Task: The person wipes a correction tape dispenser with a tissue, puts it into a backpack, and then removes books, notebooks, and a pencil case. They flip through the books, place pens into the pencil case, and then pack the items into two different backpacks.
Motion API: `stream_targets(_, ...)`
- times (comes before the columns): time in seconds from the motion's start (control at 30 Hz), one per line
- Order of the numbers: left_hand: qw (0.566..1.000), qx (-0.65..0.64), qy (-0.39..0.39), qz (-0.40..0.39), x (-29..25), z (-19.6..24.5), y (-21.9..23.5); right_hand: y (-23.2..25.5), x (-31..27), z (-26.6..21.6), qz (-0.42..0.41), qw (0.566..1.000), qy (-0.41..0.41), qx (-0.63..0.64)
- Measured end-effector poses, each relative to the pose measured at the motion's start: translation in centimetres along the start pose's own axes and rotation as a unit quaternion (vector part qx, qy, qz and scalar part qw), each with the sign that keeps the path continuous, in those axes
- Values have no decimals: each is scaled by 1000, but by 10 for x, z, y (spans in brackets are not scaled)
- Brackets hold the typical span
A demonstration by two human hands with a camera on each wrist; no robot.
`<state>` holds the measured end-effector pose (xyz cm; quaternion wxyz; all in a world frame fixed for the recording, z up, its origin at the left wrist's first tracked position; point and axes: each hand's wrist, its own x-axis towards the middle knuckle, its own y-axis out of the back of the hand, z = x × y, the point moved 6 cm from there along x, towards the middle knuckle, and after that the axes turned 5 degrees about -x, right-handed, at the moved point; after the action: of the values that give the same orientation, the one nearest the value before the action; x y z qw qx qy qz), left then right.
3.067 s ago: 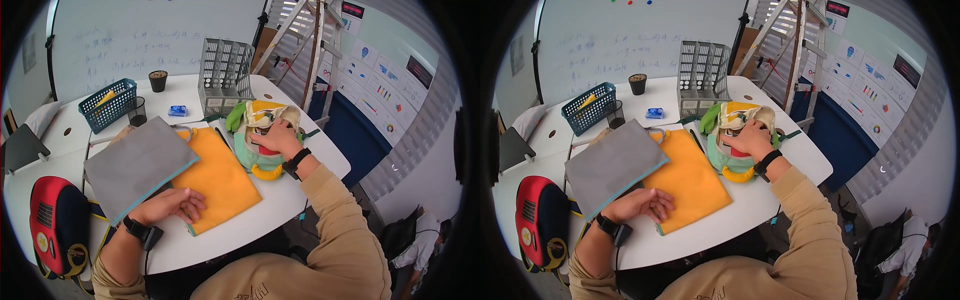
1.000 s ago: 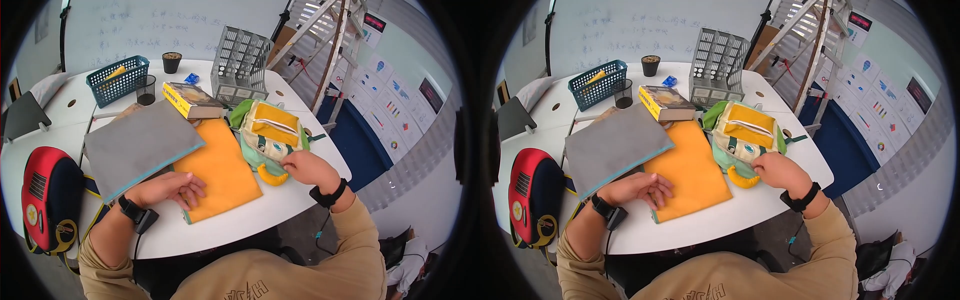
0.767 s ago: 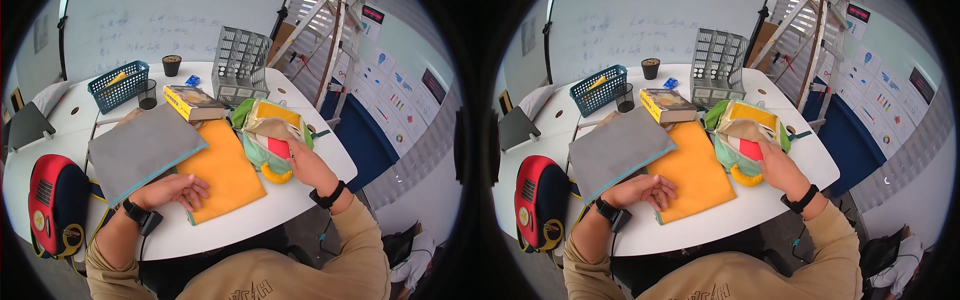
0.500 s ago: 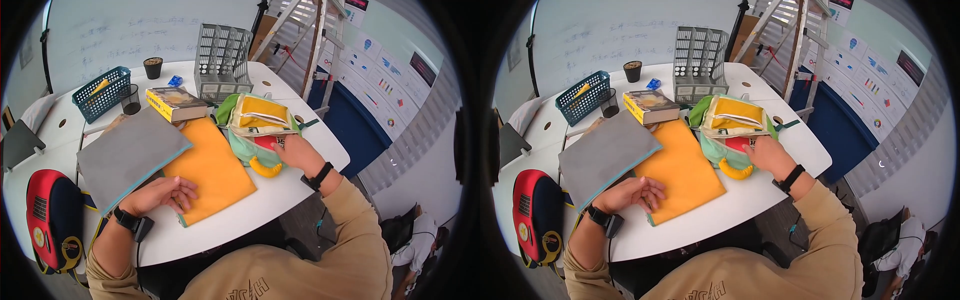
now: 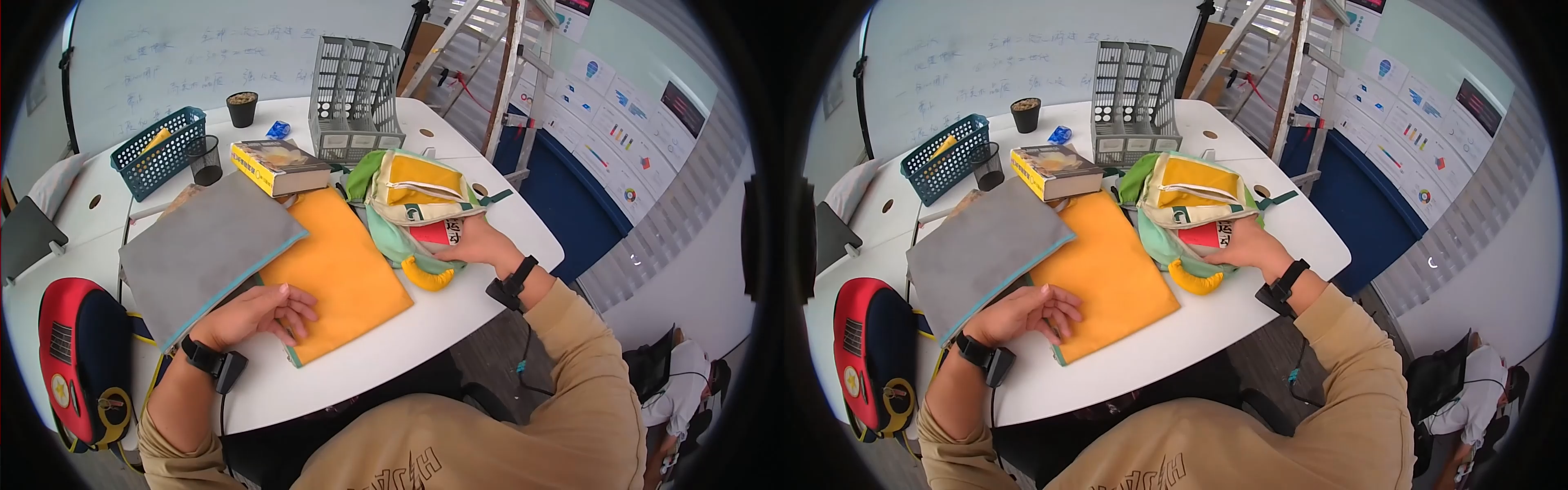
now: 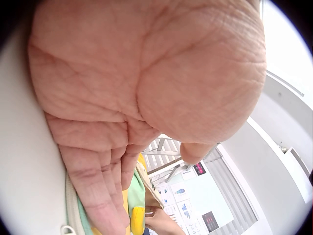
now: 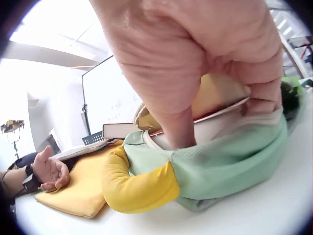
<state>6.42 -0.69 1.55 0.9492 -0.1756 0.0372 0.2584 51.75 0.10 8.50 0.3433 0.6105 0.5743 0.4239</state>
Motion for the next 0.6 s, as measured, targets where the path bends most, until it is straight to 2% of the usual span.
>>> stream_targets(0.03, 1000, 3, 0, 0, 0, 0, 1, 1, -4, 3, 17, 998, 11, 61)
stream_targets(0.1, 1000, 6, -1, 1, -1, -2, 2, 0, -8, 15, 8, 983, -38, 179)
stream_targets(0.17, 1000, 8, -2, -1, 0, -1, 3, -6, -13, 31, -43, 942, -158, 292)
stream_targets(0.27, 1000, 12, -5, -3, 0, -1, 2, -21, -10, 63, -146, 847, -266, 437)
stream_targets(0.37, 1000, -11, -6, -4, -1, -1, 2, -28, -5, 80, -130, 732, -284, 606)
stream_targets(0.47, 1000, -10, -4, -3, -1, 0, 1, -3, -16, 20, -106, 715, -216, 656)
stream_targets(0.57, 1000, 10, 0, -4, 0, -3, 3, -5, -11, 44, 24, 744, -216, 632)
stream_targets(0.6, 1000, 9, 1, -4, 0, -3, 3, 1, -12, 45, 81, 727, -224, 644)
